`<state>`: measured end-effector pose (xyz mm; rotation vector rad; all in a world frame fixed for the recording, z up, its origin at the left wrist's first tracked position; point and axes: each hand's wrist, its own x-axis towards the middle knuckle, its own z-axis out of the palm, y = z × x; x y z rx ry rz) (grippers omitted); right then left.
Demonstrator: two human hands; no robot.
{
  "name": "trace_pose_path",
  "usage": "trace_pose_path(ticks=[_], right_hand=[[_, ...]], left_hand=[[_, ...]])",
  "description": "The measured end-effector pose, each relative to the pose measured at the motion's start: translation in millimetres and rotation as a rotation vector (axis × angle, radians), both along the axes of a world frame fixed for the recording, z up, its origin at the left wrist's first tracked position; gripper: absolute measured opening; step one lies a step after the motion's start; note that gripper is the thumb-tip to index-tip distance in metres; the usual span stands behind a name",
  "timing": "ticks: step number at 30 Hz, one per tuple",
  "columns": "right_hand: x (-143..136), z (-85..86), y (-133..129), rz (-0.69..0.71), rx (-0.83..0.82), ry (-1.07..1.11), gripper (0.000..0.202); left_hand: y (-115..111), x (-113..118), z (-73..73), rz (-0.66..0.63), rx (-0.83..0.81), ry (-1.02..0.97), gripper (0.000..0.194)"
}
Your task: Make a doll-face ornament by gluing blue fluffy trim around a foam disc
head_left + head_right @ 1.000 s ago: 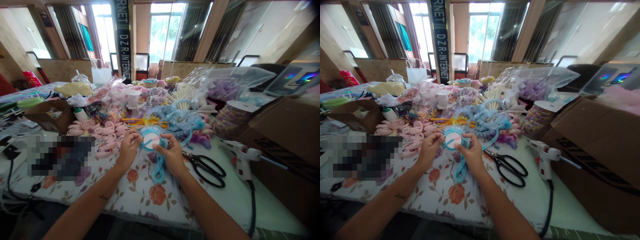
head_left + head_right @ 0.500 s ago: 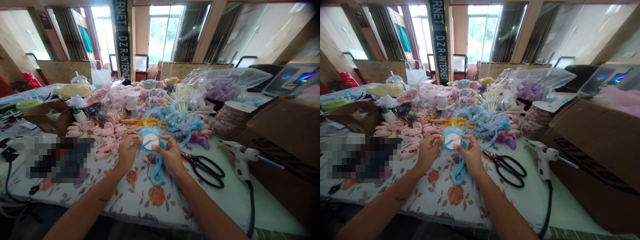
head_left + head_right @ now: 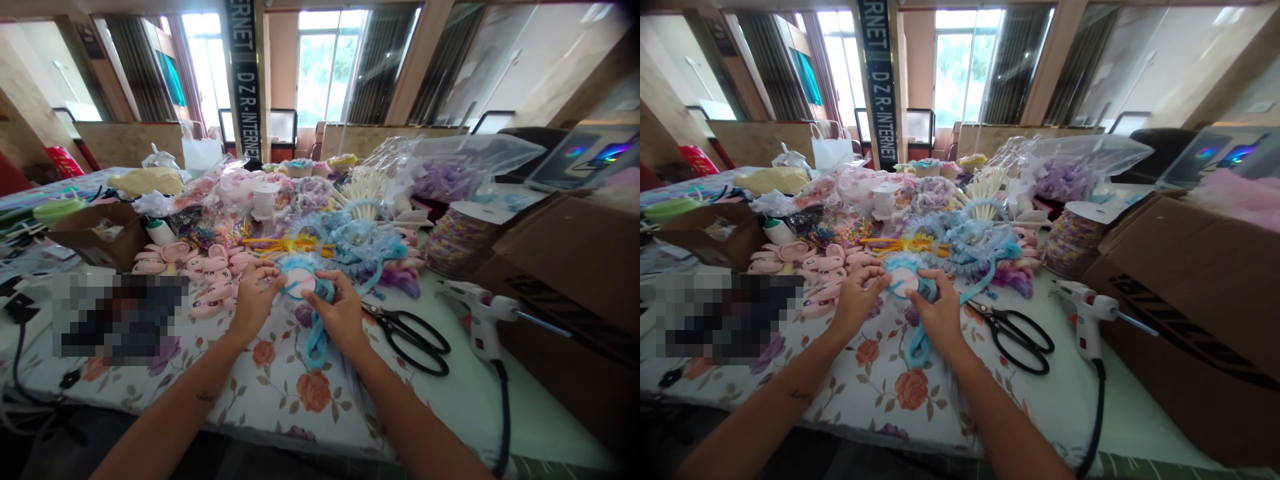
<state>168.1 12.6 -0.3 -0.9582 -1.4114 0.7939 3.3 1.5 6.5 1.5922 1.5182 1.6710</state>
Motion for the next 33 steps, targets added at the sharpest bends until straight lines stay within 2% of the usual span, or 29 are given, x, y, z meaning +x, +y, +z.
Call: trace_pose_path(ticks=[4, 8, 12, 15, 19, 24, 33], right_hand=[[-2, -3.7, -2, -0.024, 0.066, -0.054, 0.024], [-3, -6.5, -4, -0.006, 0.079, -0.052, 0.024], [-4, -3.5, -3, -0.004, 0.003, 0.028, 0.028], [-3, 0.5, -2, 0.015, -0.098, 0.133, 0.035], [-2, 2.9, -1, 0.023, -0.142, 0.171, 0.037], [-2, 0.8, 1, -0.023, -0.029, 0.129, 0.033], [-4, -4.6, -3, -0.057, 0.07, 0.018, 0.026]], left_hand=[[3, -2, -5.6, -0.072, -0.031, -0.081, 0.017], [4, -2, -10.1, -0.071, -0.021, -0.107, 0.016], [3, -1, -9.0, -0.057, 0.026, -0.125, 0.016], [2, -2, -5.3, 0.032, 0.129, -0.141, 0.02], [-2, -1, -1.4, 0.111, 0.15, 0.018, 0.02], [-5, 3, 0.1, 0.09, 0.092, 0.123, 0.013], [3, -1, -7.5, -0.072, -0.053, -0.171, 0.015]])
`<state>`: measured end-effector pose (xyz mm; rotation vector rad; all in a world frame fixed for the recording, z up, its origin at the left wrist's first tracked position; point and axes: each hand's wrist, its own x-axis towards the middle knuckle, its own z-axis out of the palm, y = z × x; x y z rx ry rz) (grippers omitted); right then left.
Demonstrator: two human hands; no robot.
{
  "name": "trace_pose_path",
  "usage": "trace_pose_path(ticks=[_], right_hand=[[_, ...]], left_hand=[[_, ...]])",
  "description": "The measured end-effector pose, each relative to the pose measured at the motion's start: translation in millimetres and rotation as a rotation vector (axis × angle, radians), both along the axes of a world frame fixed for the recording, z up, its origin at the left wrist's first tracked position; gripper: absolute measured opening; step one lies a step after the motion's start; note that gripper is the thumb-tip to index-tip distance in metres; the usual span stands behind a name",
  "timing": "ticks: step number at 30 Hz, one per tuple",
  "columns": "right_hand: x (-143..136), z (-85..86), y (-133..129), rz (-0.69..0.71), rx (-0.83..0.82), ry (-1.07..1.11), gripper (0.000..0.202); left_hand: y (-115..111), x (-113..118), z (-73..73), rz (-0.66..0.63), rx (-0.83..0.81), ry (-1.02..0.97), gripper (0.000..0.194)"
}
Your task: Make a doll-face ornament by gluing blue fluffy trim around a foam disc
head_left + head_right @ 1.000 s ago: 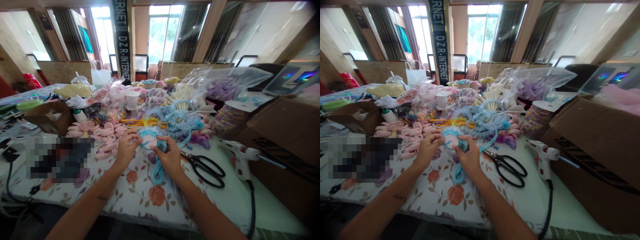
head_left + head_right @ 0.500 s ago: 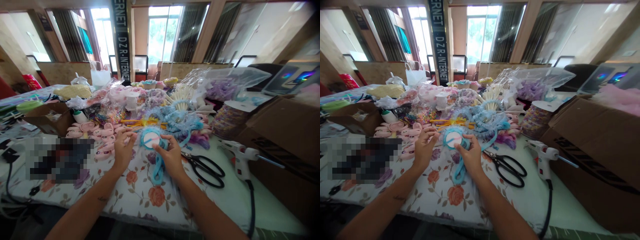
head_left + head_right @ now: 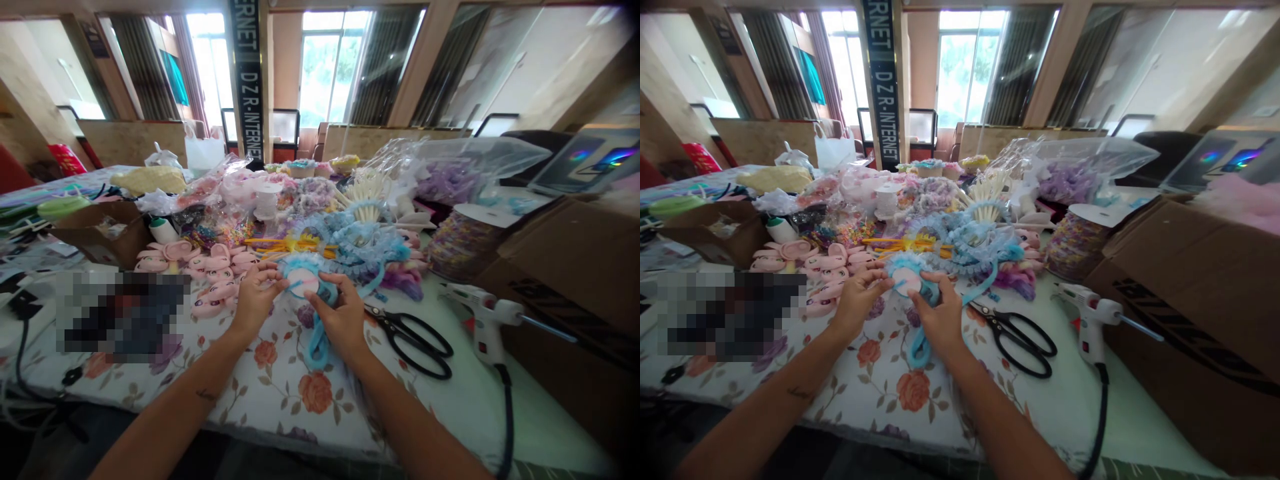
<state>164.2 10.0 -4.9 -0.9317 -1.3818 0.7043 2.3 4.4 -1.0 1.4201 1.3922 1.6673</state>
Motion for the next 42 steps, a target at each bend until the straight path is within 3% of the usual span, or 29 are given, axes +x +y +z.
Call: trace_pose_path(ticks=[8, 17, 24, 36, 42], right_hand=[[-2, -3.2, -1, -0.006, -0.015, 0.005, 0.026], [2, 6.3, 1, 0.034, -0.154, 0.151, 0.036], [1, 7.3, 2, 0.07, -0.225, 0.249, 0.039], [2, 3.9, 4, 0.138, -0.264, 0.312, 0.042], [6, 2.4, 4, 0.166, -0.248, 0.315, 0.041]], left_hand=[[0, 1, -5.4, 0.005, 0.022, 0.04, 0.012], [-2, 0, 2.6, 0.054, 0.102, 0.022, 0.022], [-7, 4, 6.1, 0.133, 0.25, 0.339, 0.007], [-7, 5, 4.5, 0.146, 0.353, 0.374, 0.006], [-5, 5, 1.3, 0.056, 0.265, 0.26, 0.006]])
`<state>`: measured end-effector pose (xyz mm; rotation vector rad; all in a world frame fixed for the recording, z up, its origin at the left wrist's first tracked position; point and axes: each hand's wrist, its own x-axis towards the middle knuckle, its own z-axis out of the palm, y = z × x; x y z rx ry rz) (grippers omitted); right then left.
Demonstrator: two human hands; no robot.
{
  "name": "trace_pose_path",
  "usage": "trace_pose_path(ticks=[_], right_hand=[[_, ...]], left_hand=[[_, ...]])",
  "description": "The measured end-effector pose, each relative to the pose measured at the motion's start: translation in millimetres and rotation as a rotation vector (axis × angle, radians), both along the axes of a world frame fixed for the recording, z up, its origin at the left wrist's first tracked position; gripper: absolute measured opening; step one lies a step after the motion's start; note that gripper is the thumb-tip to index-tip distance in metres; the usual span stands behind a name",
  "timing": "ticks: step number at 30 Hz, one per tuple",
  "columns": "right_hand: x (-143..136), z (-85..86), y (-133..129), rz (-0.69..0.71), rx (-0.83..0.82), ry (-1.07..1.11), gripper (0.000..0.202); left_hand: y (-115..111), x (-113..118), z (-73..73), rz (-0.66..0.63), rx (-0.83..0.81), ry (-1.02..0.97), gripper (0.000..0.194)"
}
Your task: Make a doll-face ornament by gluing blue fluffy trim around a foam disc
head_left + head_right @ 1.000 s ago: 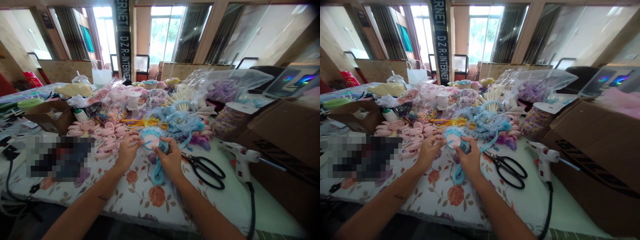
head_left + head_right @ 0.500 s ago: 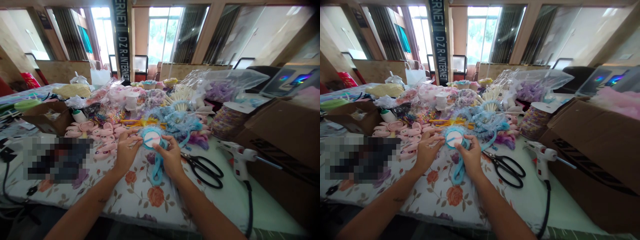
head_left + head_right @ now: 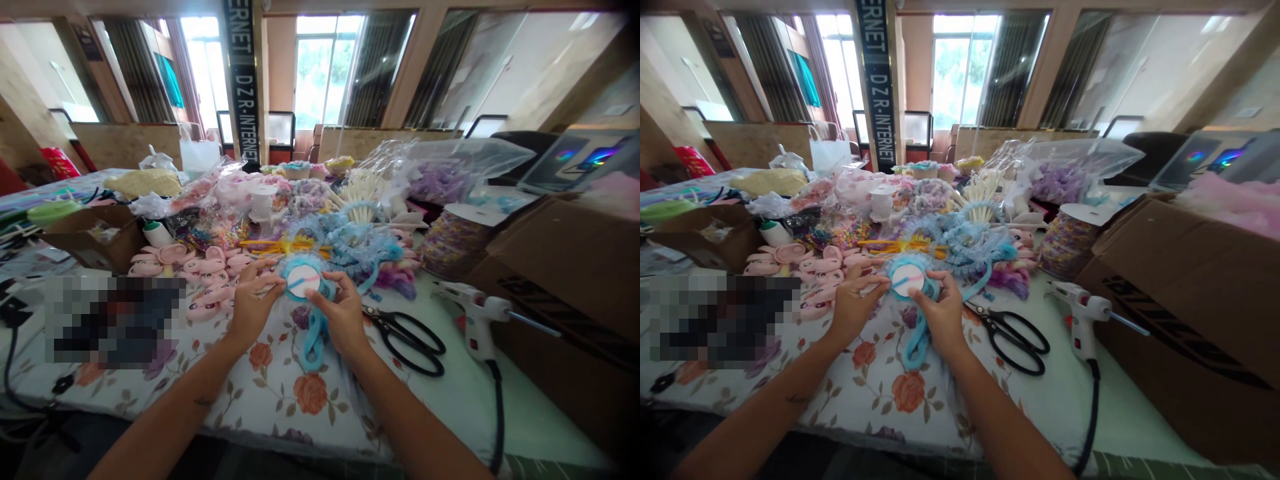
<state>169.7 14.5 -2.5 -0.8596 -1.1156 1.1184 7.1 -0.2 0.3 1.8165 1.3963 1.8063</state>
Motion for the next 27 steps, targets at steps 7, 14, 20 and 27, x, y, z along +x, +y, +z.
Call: trace_pose_path(ticks=[7, 14, 20, 27], right_hand=[[4, -0.7, 7, -0.049, 0.073, -0.189, 0.035], [0, 1.8, 3, 0.067, 0.189, -0.168, 0.025], [4, 9.8, -2, 0.124, 0.063, -0.068, 0.036], [14, 13.1, 4, 0.098, 0.03, -0.057, 0.037]], left_hand=[[-8, 2, 7.1, 0.076, 0.204, 0.197, 0.015], [-9, 14, -0.1, -0.143, 0.33, 0.887, 0.054], [-4, 8, -0.4, -0.001, 0.269, 0.949, 0.067], [-3, -11, 1.4, 0.148, 0.195, 0.664, 0.062]])
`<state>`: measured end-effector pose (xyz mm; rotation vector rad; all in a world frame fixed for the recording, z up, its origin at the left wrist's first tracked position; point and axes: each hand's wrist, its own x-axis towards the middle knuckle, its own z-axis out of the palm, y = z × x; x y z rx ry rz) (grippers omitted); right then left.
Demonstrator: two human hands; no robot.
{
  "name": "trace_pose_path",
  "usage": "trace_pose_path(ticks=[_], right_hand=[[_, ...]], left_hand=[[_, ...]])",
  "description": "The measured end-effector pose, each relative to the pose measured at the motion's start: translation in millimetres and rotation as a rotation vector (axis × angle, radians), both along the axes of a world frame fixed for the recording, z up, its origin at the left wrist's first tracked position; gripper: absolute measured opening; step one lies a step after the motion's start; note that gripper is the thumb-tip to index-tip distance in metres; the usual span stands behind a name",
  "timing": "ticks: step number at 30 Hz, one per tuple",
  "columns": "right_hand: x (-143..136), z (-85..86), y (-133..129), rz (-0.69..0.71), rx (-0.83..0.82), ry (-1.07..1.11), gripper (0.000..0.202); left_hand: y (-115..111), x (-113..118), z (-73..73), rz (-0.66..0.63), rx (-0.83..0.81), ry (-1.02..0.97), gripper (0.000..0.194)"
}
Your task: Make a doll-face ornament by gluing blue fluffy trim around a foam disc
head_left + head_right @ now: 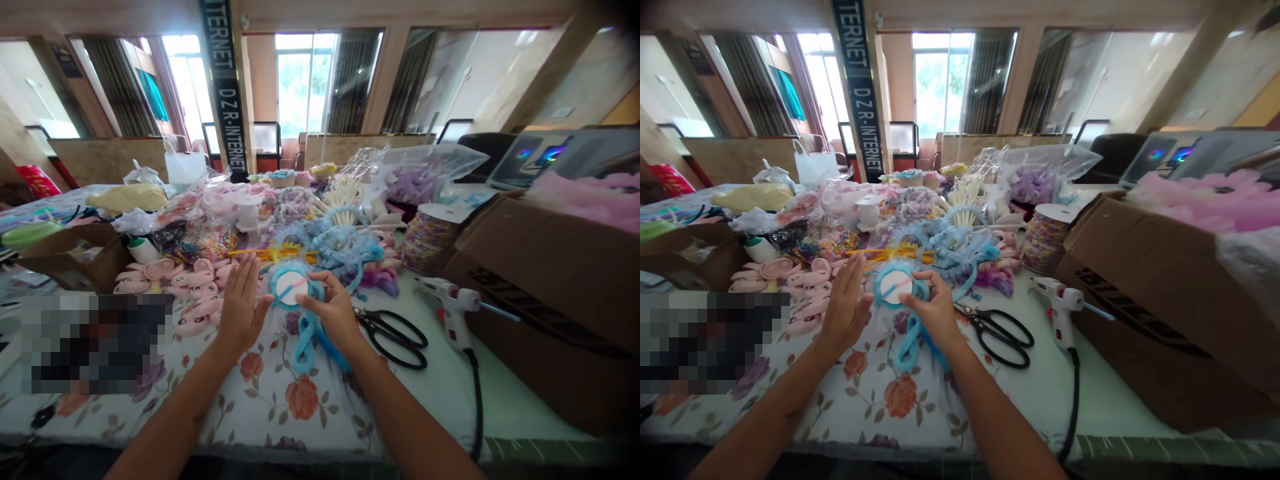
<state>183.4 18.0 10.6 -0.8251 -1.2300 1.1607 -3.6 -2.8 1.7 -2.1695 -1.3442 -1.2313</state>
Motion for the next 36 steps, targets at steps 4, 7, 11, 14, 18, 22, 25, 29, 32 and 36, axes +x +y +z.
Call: trace_pose_path(ticks=[4, 7, 11, 14, 18, 22, 25, 29, 32, 36], right_hand=[[0, -1.6, 1, 0.051, 0.09, -0.125, 0.032], [0, -0.7, 0, 0.103, 0.178, -0.167, 0.027], [3, 3.0, -1, 0.046, 0.133, -0.171, 0.03], [8, 6.5, 0, 0.002, 0.125, -0.21, 0.033], [18, 14.4, 1, 0.058, 0.174, -0.427, 0.029], [27, 22.5, 0, 0.239, 0.185, -0.563, 0.032], [31, 25.1, 0, 0.288, 0.203, -0.573, 0.033], [32, 25.6, 0, 0.296, 0.164, -0.474, 0.041], [32, 27.1, -1, 0.319, 0.112, -0.42, 0.043], [33, 28.8, -3, 0.354, 0.086, -0.39, 0.045]], left_hand=[[-5, 10, 3.7, -0.17, 0.119, 0.2, 0.066], [-5, 20, 3.2, -0.223, 0.064, 0.394, 0.072], [-2, 18, -2.1, -0.167, -0.011, 0.288, 0.069], [1, 9, -2.0, -0.094, -0.052, 0.082, 0.057], [3, -4, 17.0, 0.006, -0.112, -0.25, 0.046], [-1, -12, 47.3, -0.29, -0.472, -0.389, 0.044], [-3, -7, 58.6, -0.474, -0.591, -0.311, 0.035], [4, 6, 50.4, -0.45, -0.511, -0.234, 0.024], [11, 10, 37.8, -0.437, -0.453, -0.263, 0.023], [14, 9, 27.1, -0.47, -0.491, -0.304, 0.022]])
